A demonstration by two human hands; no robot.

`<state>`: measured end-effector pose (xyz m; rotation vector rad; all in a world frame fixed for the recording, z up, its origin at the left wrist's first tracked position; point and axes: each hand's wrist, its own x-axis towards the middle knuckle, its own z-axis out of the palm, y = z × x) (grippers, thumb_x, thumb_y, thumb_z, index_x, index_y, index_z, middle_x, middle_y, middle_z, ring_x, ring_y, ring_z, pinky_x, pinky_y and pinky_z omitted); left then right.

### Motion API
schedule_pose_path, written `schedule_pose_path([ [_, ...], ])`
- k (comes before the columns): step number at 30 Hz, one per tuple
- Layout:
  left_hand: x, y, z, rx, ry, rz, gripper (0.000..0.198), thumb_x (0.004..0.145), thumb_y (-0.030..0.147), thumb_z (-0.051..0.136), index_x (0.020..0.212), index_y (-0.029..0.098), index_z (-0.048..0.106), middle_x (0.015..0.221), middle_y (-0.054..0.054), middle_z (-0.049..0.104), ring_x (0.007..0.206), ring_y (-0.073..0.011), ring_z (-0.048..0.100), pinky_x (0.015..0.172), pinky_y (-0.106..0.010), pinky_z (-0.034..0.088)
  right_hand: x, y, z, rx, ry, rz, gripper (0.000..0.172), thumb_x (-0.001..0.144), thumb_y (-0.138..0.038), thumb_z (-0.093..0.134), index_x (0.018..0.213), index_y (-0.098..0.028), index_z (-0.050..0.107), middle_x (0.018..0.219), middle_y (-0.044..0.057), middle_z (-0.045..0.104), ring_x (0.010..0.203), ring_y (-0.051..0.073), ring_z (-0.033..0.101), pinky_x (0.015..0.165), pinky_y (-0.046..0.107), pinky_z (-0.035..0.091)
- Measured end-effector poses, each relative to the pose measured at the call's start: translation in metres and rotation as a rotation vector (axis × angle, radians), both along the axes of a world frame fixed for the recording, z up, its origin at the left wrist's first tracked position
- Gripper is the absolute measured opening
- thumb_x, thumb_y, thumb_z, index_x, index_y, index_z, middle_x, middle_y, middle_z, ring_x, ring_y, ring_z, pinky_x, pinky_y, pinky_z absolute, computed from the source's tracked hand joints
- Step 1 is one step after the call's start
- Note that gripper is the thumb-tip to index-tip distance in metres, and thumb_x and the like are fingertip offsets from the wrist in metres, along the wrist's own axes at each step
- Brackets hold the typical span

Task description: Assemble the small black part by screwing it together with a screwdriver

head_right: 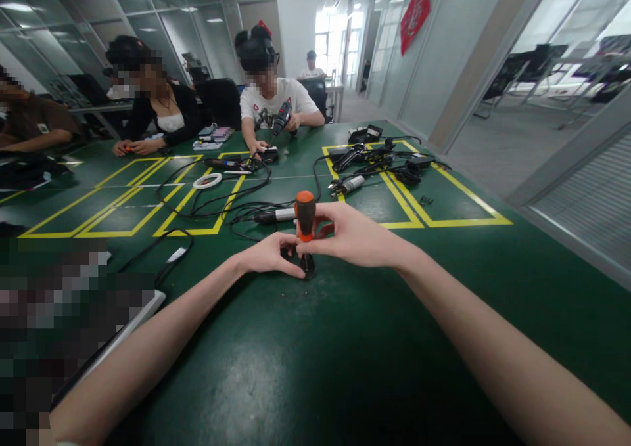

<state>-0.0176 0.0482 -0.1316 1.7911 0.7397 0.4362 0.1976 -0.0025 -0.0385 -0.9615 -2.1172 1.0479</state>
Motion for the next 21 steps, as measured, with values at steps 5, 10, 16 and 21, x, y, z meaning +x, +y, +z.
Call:
schedule_pose_path([
  [5, 0.0005, 0.0, 0.0009, 0.005, 0.005, -0.008, 0.04, 0.061, 0.031, 0.093, 0.093, 0.017, 0.074, 0.088, 0.002, 0.071, 0.085, -0.0147, 0.06, 0.077, -0.028, 0.039, -0.0001, 0.0017, -0.0028, 0.026, -0.063, -0.052, 0.028, 0.078, -0.044, 0.08, 0.082, -0.017, 0.071, 0.085, 0.005, 0.075, 0.078, 0.023, 0.071, 0.075, 0.038, 0.059],
  [10, 0.0006, 0.0, 0.0008, 0.012, 0.006, -0.003, 0.039, 0.06, 0.031, 0.093, 0.091, 0.017, 0.074, 0.088, 0.001, 0.071, 0.085, -0.0146, 0.061, 0.076, -0.027, 0.039, -0.0002, -0.0004, 0.0, 0.017, -0.04, -0.067, 0.028, 0.076, -0.043, 0.082, 0.086, -0.018, 0.073, 0.087, 0.005, 0.077, 0.077, 0.023, 0.072, 0.075, 0.037, 0.06],
  [16, -0.0001, 0.001, -0.0008, 0.009, 0.012, -0.014, 0.039, 0.061, 0.031, 0.093, 0.092, 0.016, 0.074, 0.091, 0.0, 0.073, 0.084, -0.014, 0.061, 0.077, -0.027, 0.04, 0.0001, -0.0035, 0.0026, 0.032, -0.001, -0.075, 0.03, 0.076, -0.034, 0.08, 0.1, -0.017, 0.073, 0.091, 0.005, 0.077, 0.079, 0.022, 0.073, 0.073, 0.035, 0.061],
  [21, -0.0001, 0.0006, 0.0003, 0.013, 0.01, -0.008, 0.04, 0.061, 0.032, 0.092, 0.092, 0.016, 0.074, 0.09, 0.0, 0.072, 0.085, -0.0149, 0.061, 0.077, -0.028, 0.04, -0.0018, -0.0049, 0.003, 0.078, -0.033, -0.058, 0.029, 0.077, -0.031, 0.076, 0.103, -0.019, 0.074, 0.1, 0.006, 0.077, 0.085, 0.023, 0.073, 0.079, 0.036, 0.061],
])
